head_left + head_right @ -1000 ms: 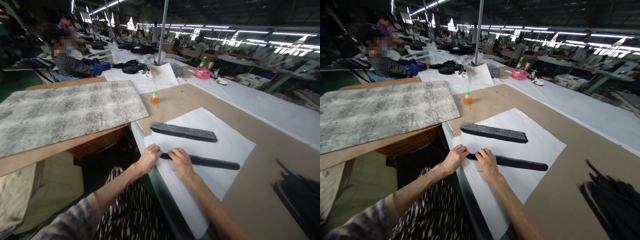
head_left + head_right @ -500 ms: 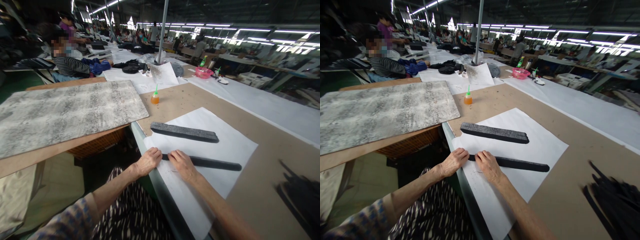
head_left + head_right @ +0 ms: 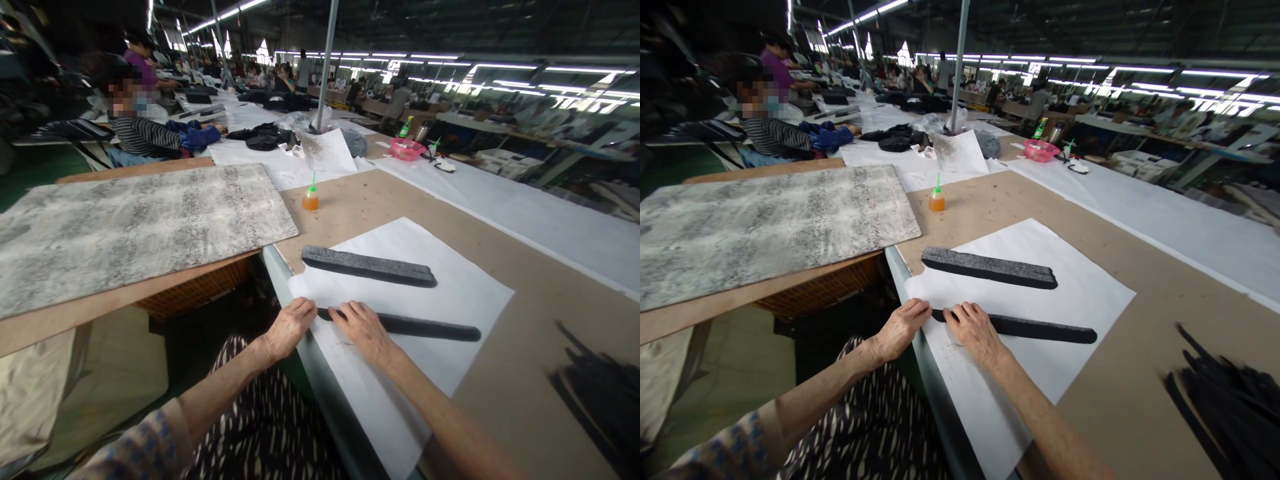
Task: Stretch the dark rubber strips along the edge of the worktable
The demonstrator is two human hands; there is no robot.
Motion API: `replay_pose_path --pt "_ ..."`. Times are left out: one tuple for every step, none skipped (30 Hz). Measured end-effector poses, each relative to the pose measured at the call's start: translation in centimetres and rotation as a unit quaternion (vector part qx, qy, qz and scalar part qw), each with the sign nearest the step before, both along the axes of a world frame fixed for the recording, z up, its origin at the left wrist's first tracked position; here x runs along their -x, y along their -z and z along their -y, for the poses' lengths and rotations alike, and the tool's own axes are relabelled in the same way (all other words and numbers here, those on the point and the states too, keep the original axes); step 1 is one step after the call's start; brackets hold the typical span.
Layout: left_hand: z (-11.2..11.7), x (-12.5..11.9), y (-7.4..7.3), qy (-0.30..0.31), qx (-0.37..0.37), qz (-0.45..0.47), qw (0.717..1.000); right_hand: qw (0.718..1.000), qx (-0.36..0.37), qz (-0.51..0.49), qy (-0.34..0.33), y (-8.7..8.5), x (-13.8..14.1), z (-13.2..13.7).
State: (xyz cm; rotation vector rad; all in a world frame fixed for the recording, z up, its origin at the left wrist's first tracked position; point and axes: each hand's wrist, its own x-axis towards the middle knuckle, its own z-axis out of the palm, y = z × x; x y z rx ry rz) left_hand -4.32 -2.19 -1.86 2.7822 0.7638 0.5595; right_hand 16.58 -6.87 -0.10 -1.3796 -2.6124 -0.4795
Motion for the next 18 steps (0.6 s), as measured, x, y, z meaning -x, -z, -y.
replay_pose_path --pt "0.1 0.0 0.1 -0.01 0.005 0.01 1.0 1.0 -0.001 -0.004 0.001 0.0 0.0 0.0" --pt "0.2 0.0 0.1 -0.019 0.008 0.018 1.0 1.0 -0.001 -0.007 0.001 0.0 0.0 0.1" --pt "0.3 0.0 0.2 -0.026 0.008 0.026 0.999 1.0 -0.002 -0.009 0.002 0.0 0.0 0.1" --pt "0.4 0.0 0.3 -0.033 0.007 0.033 0.999 1.0 -0.002 -0.01 0.003 0.0 0.0 0.1" --pt "0.5 -0.1 0.4 -0.039 0.005 0.041 0.998 1.0 -0.002 -0.009 0.004 -0.1 0.0 0.1" --pt "0.6 -0.1 0.5 -0.043 0.003 0.048 0.998 1.0 0.001 -0.007 0.004 -0.2 0.1 0.2" --pt "0.6 -0.1 0.6 -0.047 0.002 0.054 0.997 1.0 0.006 -0.003 0.004 -0.3 0.1 0.3" --pt "0.6 -0.1 0.8 -0.05 0.003 0.061 0.997 1.0 0.012 0.001 0.005 -0.4 0.0 0.4" --pt "0.6 0.0 1.0 -0.053 0.005 0.069 0.996 1.0 0.018 0.005 0.006 -0.5 -0.1 0.5" --pt "0.5 0.2 1.2 -0.058 0.008 0.079 0.995 1.0 0.022 0.007 0.011 -0.6 -0.3 0.7" --pt "0.4 0.3 1.4 -0.065 0.013 0.092 0.994 1.0 0.024 0.007 0.018 -0.6 -0.5 0.9" --pt "0.4 0.5 1.6 -0.073 0.019 0.106 0.992 0.999 0.024 0.006 0.025 -0.6 -0.8 1.1" --pt "0.3 0.7 1.7 -0.081 0.027 0.12 0.989 0.999 0.023 0.004 0.034 -0.6 -1.1 1.3" --pt "0.2 0.9 1.7 -0.089 0.037 0.134 0.986 0.999 0.022 0.003 0.04 -0.6 -1.4 1.5" --pt "0.2 1.0 1.7 -0.097 0.049 0.149 0.983 0.999 0.022 0.003 0.043 -0.6 -1.6 1.7" --pt "0.3 1.1 1.6 -0.104 0.063 0.168 0.978 0.999 0.021 0.003 0.043 -0.6 -1.6 1.9" --pt "0.5 1.3 1.4 -0.115 0.082 0.19 0.972 0.999 0.023 0.003 0.039 -0.6 -1.4 2.0" --pt "0.7 1.4 1.2 -0.132 0.104 0.217 0.962 0.999 0.024 0.001 0.033 -0.7 -1.1 2.1"
